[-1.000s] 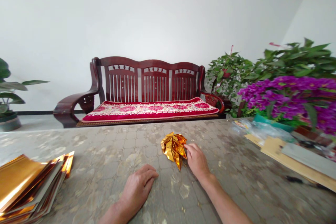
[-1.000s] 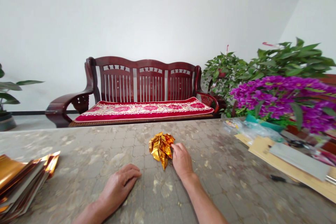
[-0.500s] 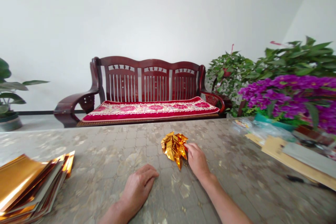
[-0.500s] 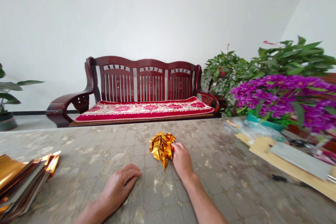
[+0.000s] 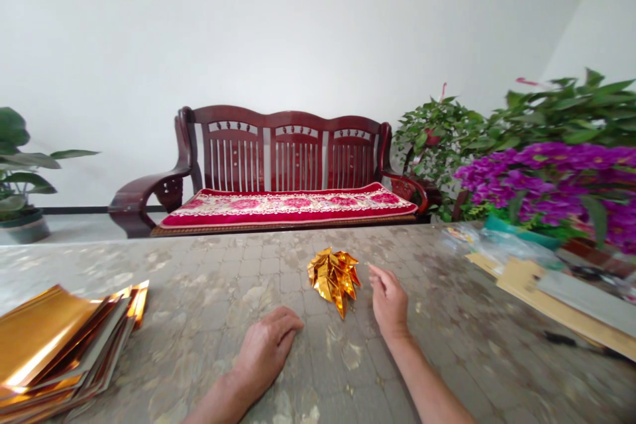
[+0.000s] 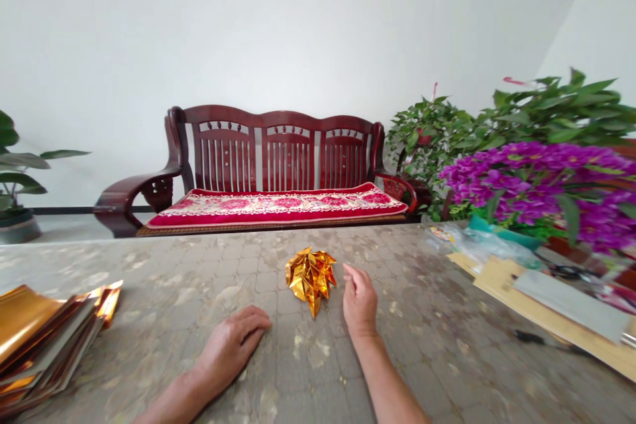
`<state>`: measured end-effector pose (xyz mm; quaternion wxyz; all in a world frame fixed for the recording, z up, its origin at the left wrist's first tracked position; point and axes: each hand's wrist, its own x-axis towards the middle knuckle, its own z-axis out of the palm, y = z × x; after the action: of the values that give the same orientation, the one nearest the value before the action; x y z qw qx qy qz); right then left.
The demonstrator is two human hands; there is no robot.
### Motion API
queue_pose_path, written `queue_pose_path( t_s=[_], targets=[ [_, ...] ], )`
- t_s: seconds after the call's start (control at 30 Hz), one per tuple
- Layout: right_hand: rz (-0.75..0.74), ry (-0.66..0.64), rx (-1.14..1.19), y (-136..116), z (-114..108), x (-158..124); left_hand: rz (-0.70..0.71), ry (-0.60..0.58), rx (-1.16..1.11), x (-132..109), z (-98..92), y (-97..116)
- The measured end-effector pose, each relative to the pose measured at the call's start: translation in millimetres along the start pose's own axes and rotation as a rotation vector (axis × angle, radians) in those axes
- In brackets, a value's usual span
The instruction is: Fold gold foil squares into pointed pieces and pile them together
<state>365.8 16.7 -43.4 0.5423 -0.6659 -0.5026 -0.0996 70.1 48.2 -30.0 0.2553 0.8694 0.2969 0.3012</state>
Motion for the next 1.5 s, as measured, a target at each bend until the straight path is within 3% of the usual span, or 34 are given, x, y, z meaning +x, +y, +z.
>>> queue_pose_path(
  t_s=[0.23, 0.33, 0.43, 0.53, 0.67, 0.77, 0.83, 0.93, 1.03, 1.2, 1.27, 1.3, 1.4, 1.5],
  targets=[
    [-0.036, 0.024, 0.028, -1.7, -6.7, -2.0, 0.014, 0.089, -0.017, -2.5, -0.9, -1.0],
    [-0.081, 0.004, 0.014, -5.6, -7.7, -1.7, -0.016, 0.221, -0.005, -4.7, -2.4, -5.9],
    [-0.128, -0.018, 0.015, -9.0, -7.7, 0.3, -0.077, 0.360, 0.055, -4.2, -16.1, -7.8],
    [-0.213, -0.027, -0.039, -7.8, -5.1, 3.7, -0.165, 0.478, 0.126, 0.2, -50.9, -6.9],
    [-0.353, -0.028, -0.155, 0.9, 0.5, 7.7, -0.384, 0.566, 0.393, -1.4, -121.4, -11.5],
    [-0.363, -0.014, -0.150, 6.3, 1.2, 9.8, -0.511, 0.613, 0.510, -19.4, -170.6, -21.5],
    [-0.345, -0.009, -0.144, 7.4, -0.3, 11.1, -0.605, 0.619, 0.581, -37.8, -193.7, -29.2],
    [-0.292, 0.022, -0.114, 5.1, -3.9, 11.8, -0.716, 0.596, 0.665, -67.1, -214.4, -41.6],
    [-0.236, 0.040, -0.069, 0.5, -7.5, 10.4, -0.922, 0.385, 0.805, -91.9, -226.2, -57.8],
    [-0.148, 0.045, -0.011, -0.4, -8.5, 6.1, -0.997, 0.180, 0.746, -111.6, -235.9, -82.3],
    [-0.150, 0.041, -0.020, 1.1, -7.2, 4.9, -0.976, 0.214, 0.785, -109.5, -231.6, -81.1],
    [-0.155, 0.034, -0.023, 1.5, -6.4, 4.5, -0.947, 0.291, 0.849, -106.1, -226.4, -77.0],
    [-0.193, -0.028, -0.025, -1.8, -4.5, 2.8, -0.624, 0.422, 0.878, -85.5, -196.1, -53.7],
    [-0.265, -0.141, -0.013, -14.0, -5.0, -1.6, -0.343, 0.320, 0.596, -52.5, -145.7, -23.7]
  ],
)
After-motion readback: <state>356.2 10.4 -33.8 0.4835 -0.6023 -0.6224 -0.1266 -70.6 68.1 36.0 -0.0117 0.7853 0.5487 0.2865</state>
